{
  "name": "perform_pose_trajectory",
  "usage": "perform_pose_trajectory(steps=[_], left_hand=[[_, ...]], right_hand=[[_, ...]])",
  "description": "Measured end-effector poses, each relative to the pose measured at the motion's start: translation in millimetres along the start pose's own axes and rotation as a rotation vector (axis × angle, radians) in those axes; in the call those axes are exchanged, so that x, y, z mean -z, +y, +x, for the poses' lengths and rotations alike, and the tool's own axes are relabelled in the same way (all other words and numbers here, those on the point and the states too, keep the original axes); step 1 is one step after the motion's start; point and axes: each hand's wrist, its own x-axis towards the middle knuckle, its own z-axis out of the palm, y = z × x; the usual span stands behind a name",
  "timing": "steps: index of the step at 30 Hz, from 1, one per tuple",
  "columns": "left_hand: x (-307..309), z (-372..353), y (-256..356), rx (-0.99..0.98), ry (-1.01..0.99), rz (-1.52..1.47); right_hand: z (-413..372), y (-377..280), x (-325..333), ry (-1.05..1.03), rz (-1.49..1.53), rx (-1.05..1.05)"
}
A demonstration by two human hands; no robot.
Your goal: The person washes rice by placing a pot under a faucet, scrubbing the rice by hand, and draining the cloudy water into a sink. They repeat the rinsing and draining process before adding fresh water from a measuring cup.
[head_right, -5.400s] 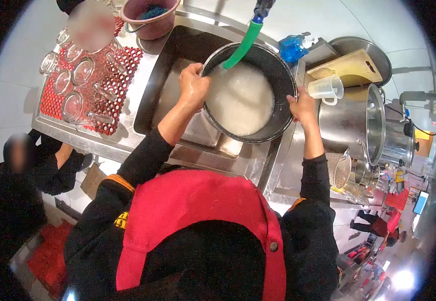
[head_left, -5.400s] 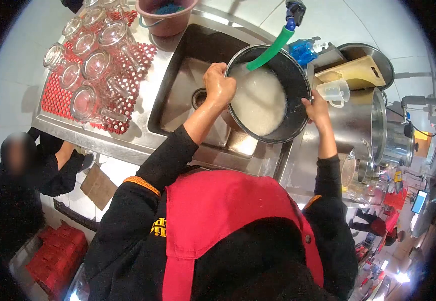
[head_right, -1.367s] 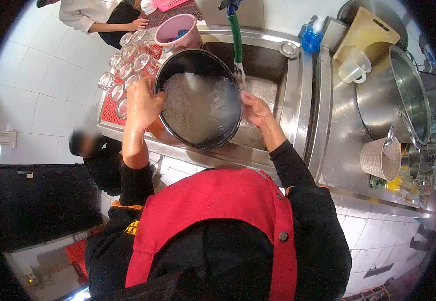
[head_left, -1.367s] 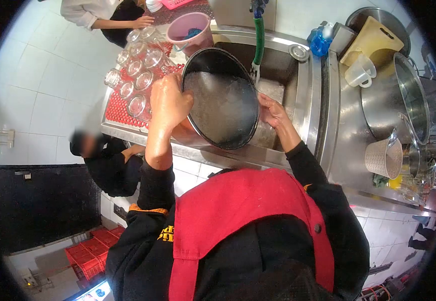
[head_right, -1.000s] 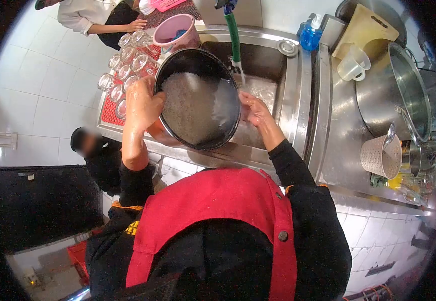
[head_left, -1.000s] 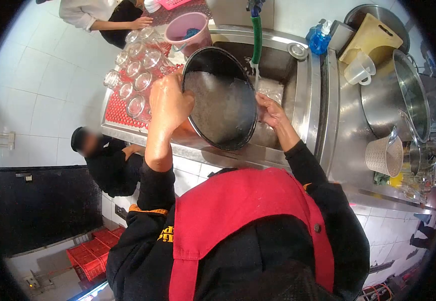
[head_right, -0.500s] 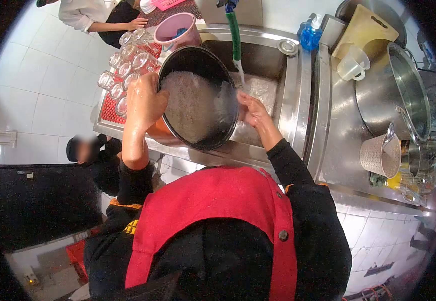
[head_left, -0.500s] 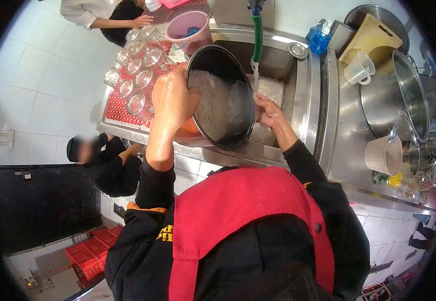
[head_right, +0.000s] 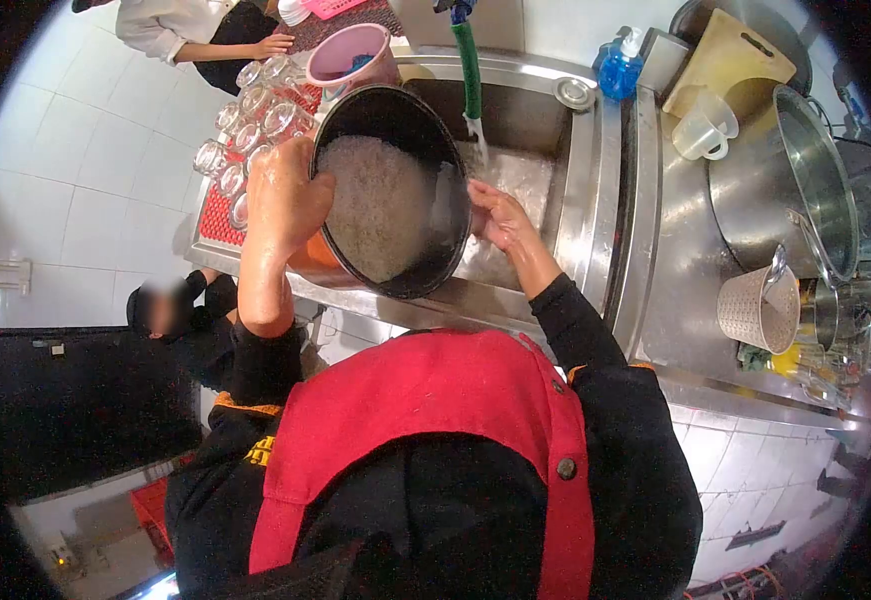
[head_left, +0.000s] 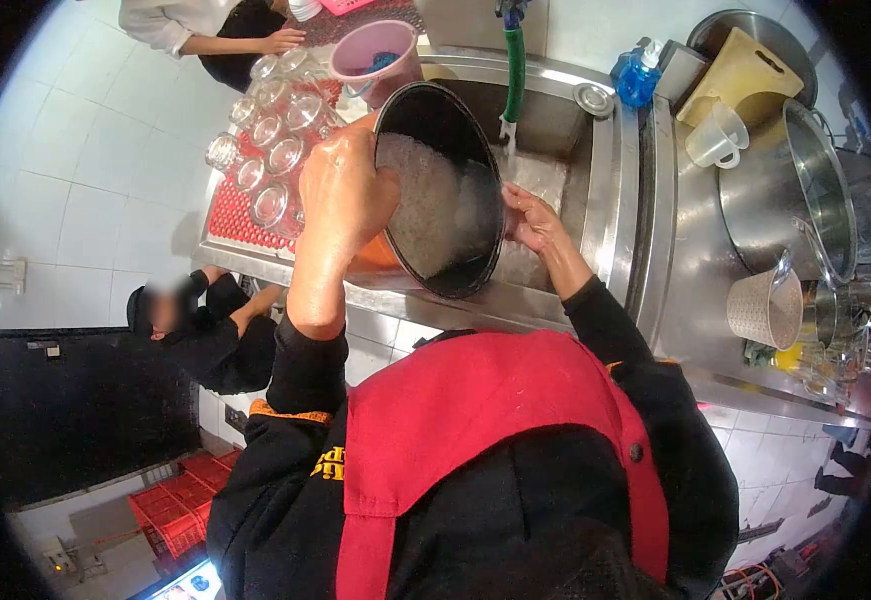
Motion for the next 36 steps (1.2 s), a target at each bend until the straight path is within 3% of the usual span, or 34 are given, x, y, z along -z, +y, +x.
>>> perform_pose_trajectory(steps=[3,10,19,24,36], left_hand=[[2.8,0.1,4.2,-0.015,0.009,-0.006],[7.7,-0.5,9.8,0.0,0.005,0.01],[8.7,-1.1,11.6,-0.013,0.01,0.028],[5.8,-1.7,10.3,-0.034,0.017,0.03],[6.1,-1.2,15.4,-0.124,0.015,-0.051]], right_hand=[[-8.6,-4.4,-8.7,-0.127,0.029,-0.021],[-0.2,0.3,-1.8,-0.136,0.021,-0.014],[1.5,3.7,-0.4,-0.089,0.023,0.017],[-9.8,-2.4,-4.4,0.018,-0.23,-0.069],[-8.8,0.4,-1.7,0.091,-0.243,-0.086]])
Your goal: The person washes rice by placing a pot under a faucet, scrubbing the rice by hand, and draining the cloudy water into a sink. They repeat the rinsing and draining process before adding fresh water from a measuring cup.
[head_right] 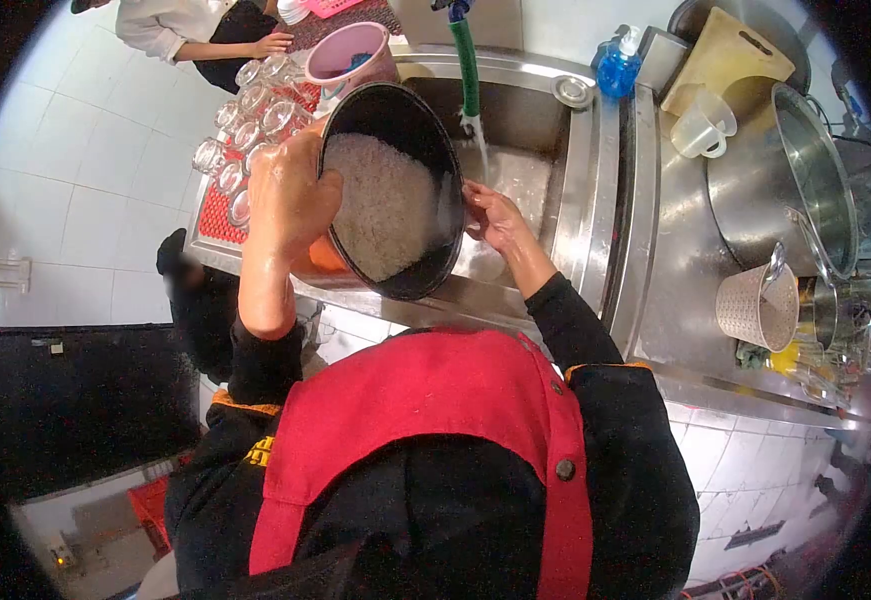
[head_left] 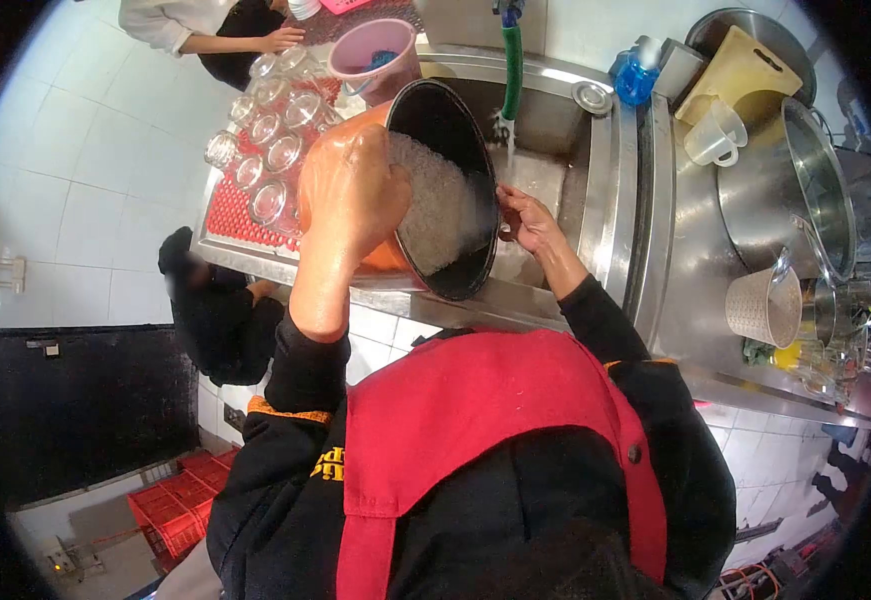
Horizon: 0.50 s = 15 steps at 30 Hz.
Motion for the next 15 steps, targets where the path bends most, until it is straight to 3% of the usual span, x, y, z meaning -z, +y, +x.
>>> perform_pose_trajectory(steps=[7,15], left_hand=[[4.5,-0.6,6.4,-0.027,-0.002,-0.038],[-1.2,-3.0,2.5,-0.057,0.029,0.033]], right_hand=[[-0.4,0.5,-2.3,-0.053,-0.042,0.003],[-1.1,2.9,-3.0,0.027,-0.047,-0.007]])
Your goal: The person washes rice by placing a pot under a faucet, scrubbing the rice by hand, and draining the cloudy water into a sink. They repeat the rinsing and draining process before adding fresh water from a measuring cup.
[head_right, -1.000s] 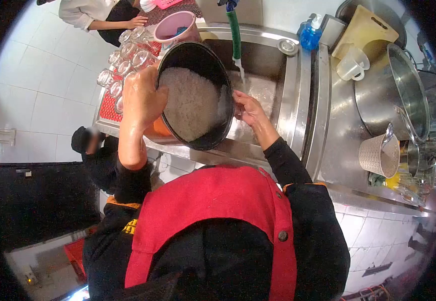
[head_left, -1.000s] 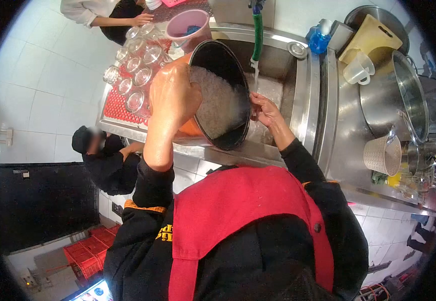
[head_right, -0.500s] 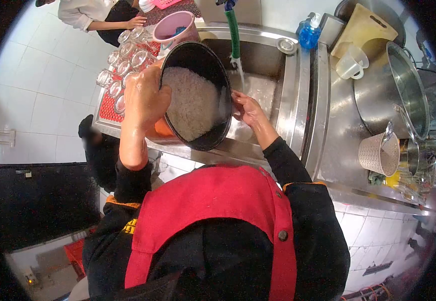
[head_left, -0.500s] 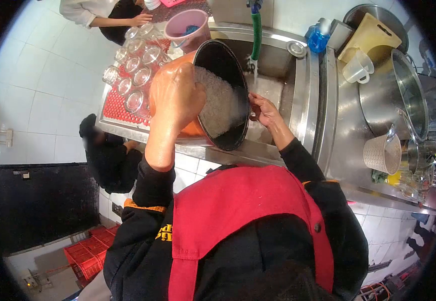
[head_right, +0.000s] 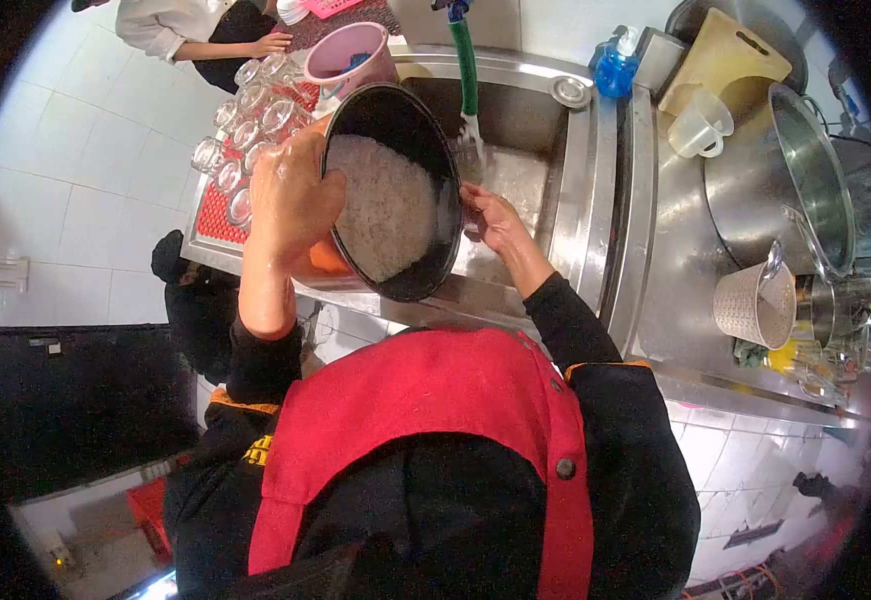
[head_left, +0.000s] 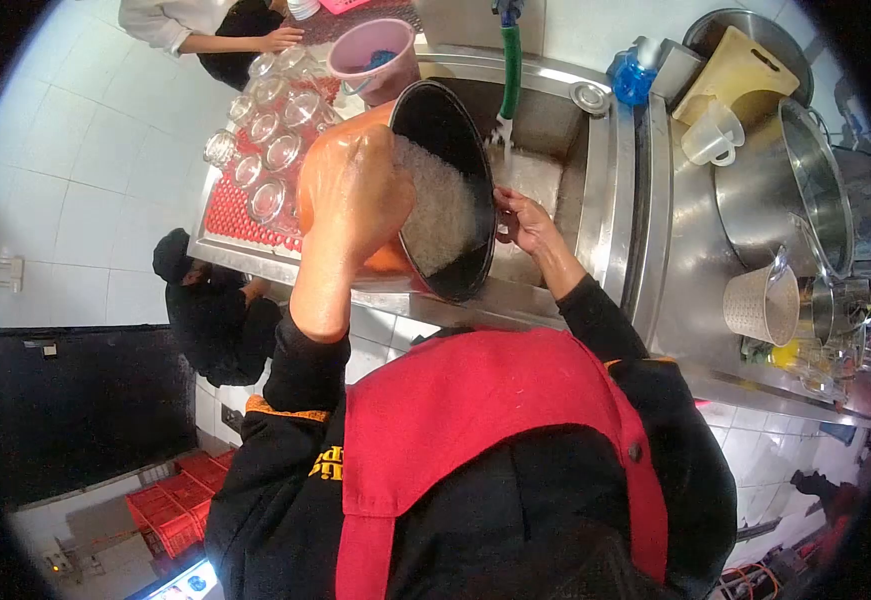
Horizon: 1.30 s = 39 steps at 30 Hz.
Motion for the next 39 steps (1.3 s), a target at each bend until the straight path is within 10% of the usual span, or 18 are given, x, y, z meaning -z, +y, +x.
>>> perform_pose_trajectory(steps=[22,39], left_hand=[[1.5,-7.2,29.2,-0.106,0.006,-0.097],[-150.1,28.9,126.8,0.126,-0.513,-0.958]], right_hand=[[-52.2,-7.3,38.6,-0.056,0.156,0.237],[-298.3,-121.2,129.8,1.088,-0.353,0.786]])
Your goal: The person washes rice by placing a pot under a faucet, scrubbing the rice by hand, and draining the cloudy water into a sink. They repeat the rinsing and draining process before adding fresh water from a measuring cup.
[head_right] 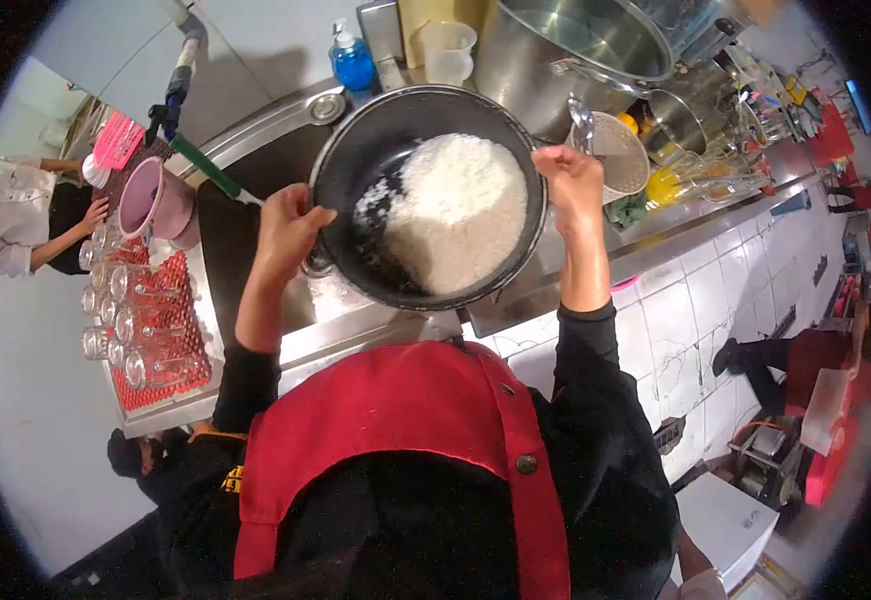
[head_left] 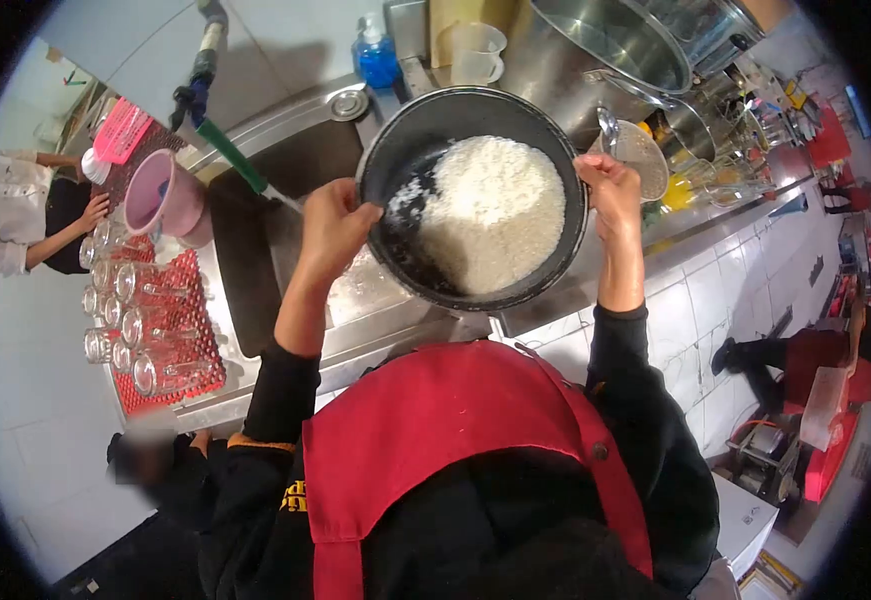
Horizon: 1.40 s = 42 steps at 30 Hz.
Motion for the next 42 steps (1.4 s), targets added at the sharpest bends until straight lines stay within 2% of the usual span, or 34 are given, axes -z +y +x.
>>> perform_pose_trajectory(steps=[2,4,10,11,12,14,15,16,18,20,21,22,23,25,26,27,29,31,32,33,34,36,38,40,41,42], left_hand=[[-24.4,17.4,-12.9,-0.043,-0.025,-0.152],[-41.9,33.4,-13.6,-0.07,-0.034,0.022],[-68.0,56.1,1.0,-0.109,-0.059,0.025],[-62.8,55.8,12.0,-0.169,-0.06,0.192],[-56.4,54.2,21.6,-0.168,-0.05,0.193],[-45.0,50.7,39.7,-0.409,0.178,0.264],[-31.3,46.9,54.6,-0.45,0.287,0.293],[-12.8,44.5,68.1,-0.493,0.395,0.321],[32.1,51.5,77.6,-0.737,0.688,0.446],[85.2,55.6,84.1,-0.778,0.847,0.62],[109.3,59.6,82.4,-0.835,0.91,0.787],[132.1,65.0,78.5,-0.891,0.972,0.954],[153.9,72.8,65.6,-0.903,0.972,0.952],[182.5,89.7,31.9,-0.616,0.364,0.434],[186.3,93.1,22.5,-0.626,0.362,0.43],[189.8,94.3,14.3,-0.595,0.223,0.375],[191.9,89.2,17.1,-0.547,0.021,0.242],[195.7,87.7,20.9,-0.604,-0.054,0.182],[199.2,87.2,21.8,-0.652,-0.129,0.125],[203.6,85.5,22.4,-0.606,-0.181,0.067],[208.2,87.1,20.9,-0.613,-0.179,0.066],[217.5,91.3,16.9,-0.595,-0.293,-0.009],[223.0,95.9,18.8,-0.581,-0.307,0.018],[219.6,96.0,25.6,-0.535,-0.245,0.201],[213.4,97.3,30.3,-0.702,-0.076,0.343],[210.0,100.4,32.0,-0.705,-0.073,0.338]], right_hand=[[0.8,1.0,17.6,0.034,0.009,0.034],[0.6,2.8,31.3,0.12,0.008,-0.002],[0.8,34.1,62.8,0.188,-0.04,-0.032],[-0.1,40.5,65.7,0.197,-0.033,-0.04],[-2.5,43.2,66.9,0.205,-0.027,-0.049],[-9.4,40.3,68.5,0.174,-0.045,-0.029],[-12.0,38.8,69.5,0.153,-0.083,-0.017],[-13.6,36.9,70.5,0.134,-0.121,-0.005],[-11.0,31.1,76.9,0.097,-0.183,-0.02],[-6.3,27.7,81.1,0.029,-0.414,-0.078],[-4.9,22.0,78.0,0.034,-0.408,-0.075],[-1.9,12.6,73.3,0.119,-0.765,0.173],[1.4,0.9,67.6,0.207,-1.118,0.426],[11.2,-35.1,36.2,0.225,-0.998,0.526],[18.6,-47.7,15.2,0.177,-0.907,0.593],[30.5,-58.3,-5.0,0.13,-0.815,0.661],[77.7,-52.3,-39.3,-0.015,-0.881,0.759],[119.0,-49.1,-74.1,-0.221,-1.031,0.56],[142.3,-45.2,-91.8,-0.311,-1.153,0.328],[162.3,-40.3,-105.4,-0.397,-1.261,0.089],[176.5,-36.8,-113.6,-0.39,-1.262,0.094],[194.2,-31.1,-126.9,-0.364,-1.206,-0.217],[210.6,-19.4,-132.6,-0.371,-1.216,-0.198],[218.7,-20.4,-136.7,-0.488,-0.997,-0.352],[219.2,-14.1,-146.7,-0.311,-1.129,-0.275],[219.2,-17.8,-148.3,-0.306,-1.133,-0.273]])
